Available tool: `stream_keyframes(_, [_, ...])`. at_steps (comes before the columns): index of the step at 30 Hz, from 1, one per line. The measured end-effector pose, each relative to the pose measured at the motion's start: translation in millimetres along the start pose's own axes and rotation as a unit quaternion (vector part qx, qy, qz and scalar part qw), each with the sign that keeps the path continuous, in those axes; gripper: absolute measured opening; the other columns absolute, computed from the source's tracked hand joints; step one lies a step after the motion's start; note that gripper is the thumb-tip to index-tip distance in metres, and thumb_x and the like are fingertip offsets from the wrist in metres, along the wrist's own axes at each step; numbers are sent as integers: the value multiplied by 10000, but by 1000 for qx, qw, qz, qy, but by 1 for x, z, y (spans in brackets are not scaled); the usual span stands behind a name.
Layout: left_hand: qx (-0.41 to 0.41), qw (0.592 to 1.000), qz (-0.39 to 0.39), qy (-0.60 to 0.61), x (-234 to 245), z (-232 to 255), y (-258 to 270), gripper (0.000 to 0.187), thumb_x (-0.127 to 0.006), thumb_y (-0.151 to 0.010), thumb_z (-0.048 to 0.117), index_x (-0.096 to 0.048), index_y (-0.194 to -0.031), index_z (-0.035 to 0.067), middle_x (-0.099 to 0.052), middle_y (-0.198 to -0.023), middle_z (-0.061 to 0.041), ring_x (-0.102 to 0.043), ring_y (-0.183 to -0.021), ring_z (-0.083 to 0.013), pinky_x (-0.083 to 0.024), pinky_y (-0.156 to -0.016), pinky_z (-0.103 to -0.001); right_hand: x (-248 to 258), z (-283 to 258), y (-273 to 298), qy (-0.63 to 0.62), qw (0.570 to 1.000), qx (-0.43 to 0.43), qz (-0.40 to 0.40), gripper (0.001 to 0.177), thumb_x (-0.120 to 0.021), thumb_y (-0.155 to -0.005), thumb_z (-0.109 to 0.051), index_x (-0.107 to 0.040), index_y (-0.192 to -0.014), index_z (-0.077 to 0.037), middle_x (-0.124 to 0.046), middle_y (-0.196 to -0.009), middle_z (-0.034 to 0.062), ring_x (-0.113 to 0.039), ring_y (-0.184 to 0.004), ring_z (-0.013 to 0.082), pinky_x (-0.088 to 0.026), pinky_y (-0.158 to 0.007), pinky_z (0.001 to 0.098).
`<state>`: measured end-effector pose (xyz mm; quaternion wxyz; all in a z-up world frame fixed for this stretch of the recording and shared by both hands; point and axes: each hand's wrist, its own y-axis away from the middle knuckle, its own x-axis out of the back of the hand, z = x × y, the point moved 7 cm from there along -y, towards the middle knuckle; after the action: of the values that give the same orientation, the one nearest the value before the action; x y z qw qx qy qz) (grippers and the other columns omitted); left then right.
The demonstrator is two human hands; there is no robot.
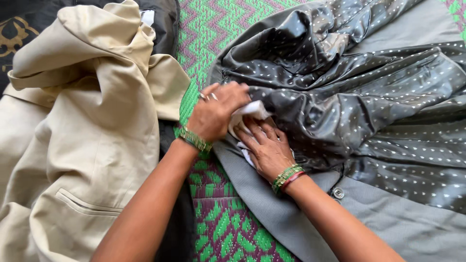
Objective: The person wipes a dark gray patterned garment with a white cloth, moving methodically across the surface. The garment is laid on a patterned mat, and the person uses one hand to hold the fabric while wiping with the other.
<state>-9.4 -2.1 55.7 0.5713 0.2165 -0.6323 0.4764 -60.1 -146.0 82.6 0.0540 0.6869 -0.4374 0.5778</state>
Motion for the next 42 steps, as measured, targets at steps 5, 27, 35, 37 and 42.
stream_keyframes(5, [-11,995,-73,-71,-12,0,25,600,-478,-998,376,-368,-1576,259,-295,-1664,52,-236,-1540,-190,-3,-1190,-670,-28,14,63,-93,973,38,-206,531,-630,-786,-35,-700,-1288,-192,-653,-1386,49,-580,-1204,274,-416,-978,420])
stream_keyframes(27, [56,984,-149,-84,-39,-9,22,633,-326,-1036,515,-201,-1619,304,-120,-1698,103,-160,-1549,-171,-9,-1191,-687,-22,33,95,-243,901,-24,-358,430,-631,-837,-38,-780,-1195,-224,-786,-1196,-12,-639,-1150,192,-427,-1001,395])
stream_keyframes(35, [56,980,-166,-97,-43,-9,21,646,-327,-1019,503,-189,-1616,297,-99,-1696,98,-148,-1546,-188,1,-1170,-700,33,18,16,-306,952,-14,-15,491,-507,-835,22,-687,-1280,-84,-695,-1289,137,-655,-1041,320,-519,-923,402])
stream_keyframes(37, [56,973,-193,-117,-43,-11,25,663,-343,-1001,492,-190,-1612,285,-88,-1709,83,-139,-1558,-192,7,-1152,-714,-21,6,3,-57,959,-156,-228,308,-565,-1013,-207,-679,-1299,-209,-728,-1176,88,-656,-1078,298,-501,-941,418])
stream_keyframes(42, [70,984,-139,-86,-40,-11,21,667,-405,-1005,472,-205,-1615,293,-114,-1699,100,-167,-1543,-206,9,-1154,-727,-9,-23,46,-161,975,29,-150,490,-637,-857,-104,-648,-1345,-151,-650,-1372,125,-574,-1067,326,-434,-878,444])
